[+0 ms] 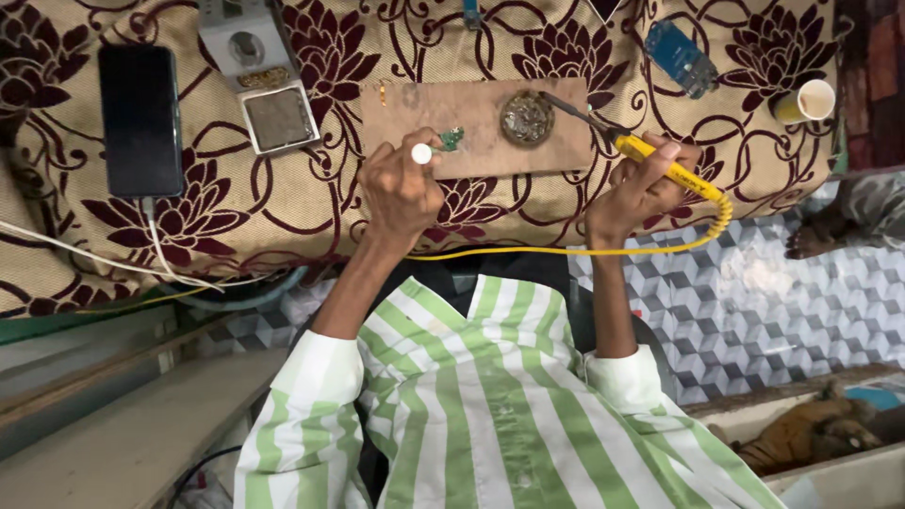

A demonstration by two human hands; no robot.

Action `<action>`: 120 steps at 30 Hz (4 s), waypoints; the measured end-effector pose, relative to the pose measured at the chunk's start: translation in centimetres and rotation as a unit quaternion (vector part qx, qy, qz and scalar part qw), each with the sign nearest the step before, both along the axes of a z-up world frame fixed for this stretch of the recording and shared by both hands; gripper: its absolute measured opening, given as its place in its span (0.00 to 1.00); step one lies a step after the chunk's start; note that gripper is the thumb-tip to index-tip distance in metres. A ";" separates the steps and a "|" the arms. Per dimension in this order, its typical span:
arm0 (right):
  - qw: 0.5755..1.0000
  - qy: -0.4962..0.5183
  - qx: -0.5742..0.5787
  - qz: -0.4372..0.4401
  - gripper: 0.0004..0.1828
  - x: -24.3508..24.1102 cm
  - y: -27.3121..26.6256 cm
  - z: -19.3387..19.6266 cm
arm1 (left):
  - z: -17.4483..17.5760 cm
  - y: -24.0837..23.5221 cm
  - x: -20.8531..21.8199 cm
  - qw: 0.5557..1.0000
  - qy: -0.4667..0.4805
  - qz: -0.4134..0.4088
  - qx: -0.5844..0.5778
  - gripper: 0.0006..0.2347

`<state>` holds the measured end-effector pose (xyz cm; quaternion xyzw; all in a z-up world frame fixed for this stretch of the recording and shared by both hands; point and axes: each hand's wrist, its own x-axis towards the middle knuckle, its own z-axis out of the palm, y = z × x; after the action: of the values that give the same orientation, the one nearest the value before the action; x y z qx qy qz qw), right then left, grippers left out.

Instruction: The person uses a soldering iron and a small bottle to apply flux or solder to a small electronic component on a work mat. They repeatedly heat the component and apply the substance, adjusting the component's position as needed.

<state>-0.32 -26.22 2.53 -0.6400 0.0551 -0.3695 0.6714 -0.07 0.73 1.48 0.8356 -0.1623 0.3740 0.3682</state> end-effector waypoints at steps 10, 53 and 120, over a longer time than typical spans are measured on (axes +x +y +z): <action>0.996 0.020 -0.087 0.022 0.21 -0.5 1.1 0.1 | -1.8 -0.2 0.2 1.000 0.002 0.004 0.015 0.07; 0.981 -0.033 0.189 0.007 0.21 -0.1 1.6 -0.3 | 1.2 0.3 -0.4 1.000 0.009 0.003 0.017 0.09; 0.998 -0.030 -0.008 0.061 0.17 1.0 4.3 -4.2 | -0.5 0.2 -0.1 1.000 0.022 0.004 0.013 0.11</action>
<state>0.72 -21.91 -1.71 -0.6362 -0.0069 -0.3469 0.6891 -0.21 0.88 0.99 0.8488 -0.1558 0.3547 0.3597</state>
